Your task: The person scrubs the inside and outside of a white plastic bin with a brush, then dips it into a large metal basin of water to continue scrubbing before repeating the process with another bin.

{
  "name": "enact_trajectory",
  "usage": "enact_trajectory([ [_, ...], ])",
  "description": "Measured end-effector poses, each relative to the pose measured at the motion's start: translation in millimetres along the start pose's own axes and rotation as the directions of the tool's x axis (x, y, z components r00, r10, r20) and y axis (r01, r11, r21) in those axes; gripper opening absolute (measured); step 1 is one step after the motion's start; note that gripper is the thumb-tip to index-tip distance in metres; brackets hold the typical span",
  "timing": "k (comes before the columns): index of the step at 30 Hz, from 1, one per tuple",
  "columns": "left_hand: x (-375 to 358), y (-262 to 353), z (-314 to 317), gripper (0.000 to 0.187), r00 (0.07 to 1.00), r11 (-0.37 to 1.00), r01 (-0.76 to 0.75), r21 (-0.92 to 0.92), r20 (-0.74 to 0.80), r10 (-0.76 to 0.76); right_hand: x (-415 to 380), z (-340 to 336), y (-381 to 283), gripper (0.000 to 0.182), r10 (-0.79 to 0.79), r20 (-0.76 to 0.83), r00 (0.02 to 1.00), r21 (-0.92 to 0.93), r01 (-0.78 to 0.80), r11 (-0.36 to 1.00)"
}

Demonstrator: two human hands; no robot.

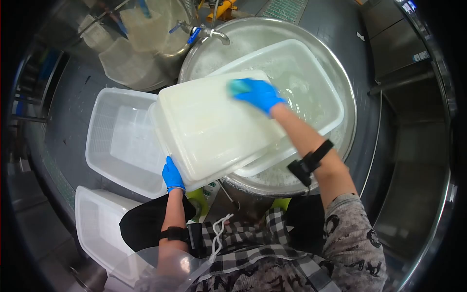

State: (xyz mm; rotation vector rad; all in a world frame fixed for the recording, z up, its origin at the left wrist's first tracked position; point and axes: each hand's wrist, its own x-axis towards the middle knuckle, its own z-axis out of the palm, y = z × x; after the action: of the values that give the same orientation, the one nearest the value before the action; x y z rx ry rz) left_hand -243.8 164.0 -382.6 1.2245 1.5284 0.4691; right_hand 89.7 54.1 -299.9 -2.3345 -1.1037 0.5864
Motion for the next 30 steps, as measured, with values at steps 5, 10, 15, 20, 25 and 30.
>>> enact_trajectory([
  [5,2.3,-9.6,-6.5,0.046,1.0,0.997,0.029,-0.073,0.006,-0.029,16.3,19.9,-130.2,0.055,-0.322,0.128,0.938,0.19,0.296,0.936],
  [10,3.8,-3.1,-13.6,0.042,0.998,0.994,0.053,-0.097,0.025,-0.051,44.4,-42.4,-8.5,0.052,0.051,0.054,0.997,0.115,-0.057,0.992],
  [15,12.0,-21.1,-9.3,0.043,0.999,0.995,0.027,-0.101,0.03,-0.024,37.8,0.4,-85.3,0.05,-0.192,0.018,0.981,0.074,0.19,0.979],
  [20,25.5,-43.4,-11.0,0.041,0.999,0.964,0.012,-0.267,0.035,-0.003,46.2,-14.9,-92.4,0.054,-0.21,0.204,0.956,0.058,0.202,0.978],
  [25,22.6,-49.5,0.3,0.045,0.999,0.995,-0.049,-0.083,-0.005,0.049,54.1,-32.1,-45.2,0.059,-0.139,0.209,0.968,0.083,0.124,0.989],
  [30,19.0,-44.9,2.7,0.045,0.999,0.996,-0.051,-0.079,0.001,0.051,42.4,25.7,-164.6,0.052,-0.286,0.144,0.947,0.198,0.255,0.946],
])
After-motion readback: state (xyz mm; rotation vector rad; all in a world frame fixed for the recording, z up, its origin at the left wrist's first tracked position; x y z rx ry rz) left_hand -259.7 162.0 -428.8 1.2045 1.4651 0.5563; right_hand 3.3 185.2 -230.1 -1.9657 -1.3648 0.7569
